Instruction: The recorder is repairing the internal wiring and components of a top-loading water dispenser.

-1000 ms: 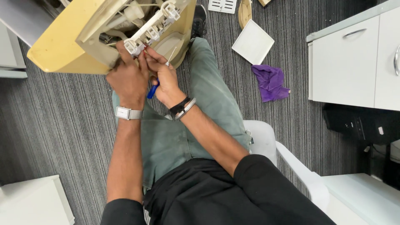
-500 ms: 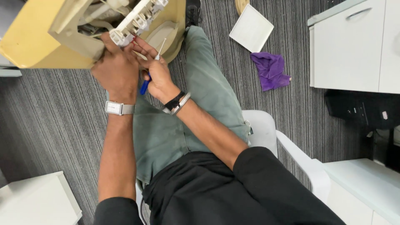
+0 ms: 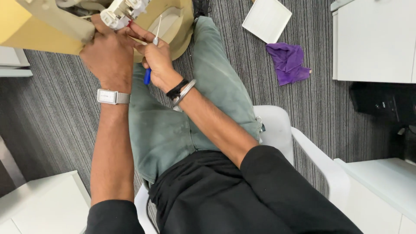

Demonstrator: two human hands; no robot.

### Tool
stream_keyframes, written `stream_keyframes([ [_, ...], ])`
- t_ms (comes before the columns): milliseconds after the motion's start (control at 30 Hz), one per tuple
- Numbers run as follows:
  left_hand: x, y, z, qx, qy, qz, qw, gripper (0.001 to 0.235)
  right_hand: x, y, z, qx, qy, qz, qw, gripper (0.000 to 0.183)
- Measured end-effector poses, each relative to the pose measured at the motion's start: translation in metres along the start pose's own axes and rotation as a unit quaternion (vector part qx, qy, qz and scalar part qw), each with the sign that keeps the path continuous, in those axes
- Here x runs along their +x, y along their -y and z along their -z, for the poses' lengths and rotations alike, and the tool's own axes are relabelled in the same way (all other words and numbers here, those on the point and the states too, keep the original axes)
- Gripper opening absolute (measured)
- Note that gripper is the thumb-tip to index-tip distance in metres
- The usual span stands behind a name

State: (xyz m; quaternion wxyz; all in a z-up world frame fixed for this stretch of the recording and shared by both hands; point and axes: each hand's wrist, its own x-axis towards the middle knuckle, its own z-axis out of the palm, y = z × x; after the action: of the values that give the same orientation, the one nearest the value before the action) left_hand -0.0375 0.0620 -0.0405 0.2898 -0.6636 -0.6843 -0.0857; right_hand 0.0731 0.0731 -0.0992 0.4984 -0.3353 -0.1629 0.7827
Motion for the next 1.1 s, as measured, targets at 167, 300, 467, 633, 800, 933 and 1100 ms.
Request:
stream_keyframes([
  [167,0.005,0.005,-0.005,0.017,0.008,-0.009,1.000,0.051,-0.006,0.011,-0.016,-0.028,-0.030,0.011,0.999,0.051],
  [300,0.012,0.006,-0.005,0.058,0.025,-0.024,0.998,0.057,-0.002,0.011,-0.018,0.012,-0.030,0.019,0.999,0.050],
  [467,0.014,0.011,-0.011,0.070,0.007,-0.033,0.997,0.054,0.002,0.007,-0.018,0.009,-0.010,0.035,0.999,0.051],
  [633,0.010,0.011,-0.007,0.037,0.039,-0.021,0.998,0.049,-0.004,0.014,-0.013,0.029,0.020,0.025,0.999,0.054],
  [800,-0.008,-0.006,0.011,-0.021,-0.024,-0.001,0.999,0.061,-0.011,0.005,0.006,0.057,0.047,-0.028,0.997,0.053],
  [933,-0.029,-0.013,0.018,-0.022,-0.027,0.020,0.999,0.057,-0.016,-0.004,0.018,0.065,0.074,-0.030,0.995,0.046],
  [1100,-0.052,-0.020,0.022,-0.013,0.003,0.044,0.999,0.054,-0.015,-0.032,0.042,-0.011,0.035,-0.007,0.999,0.032],
])
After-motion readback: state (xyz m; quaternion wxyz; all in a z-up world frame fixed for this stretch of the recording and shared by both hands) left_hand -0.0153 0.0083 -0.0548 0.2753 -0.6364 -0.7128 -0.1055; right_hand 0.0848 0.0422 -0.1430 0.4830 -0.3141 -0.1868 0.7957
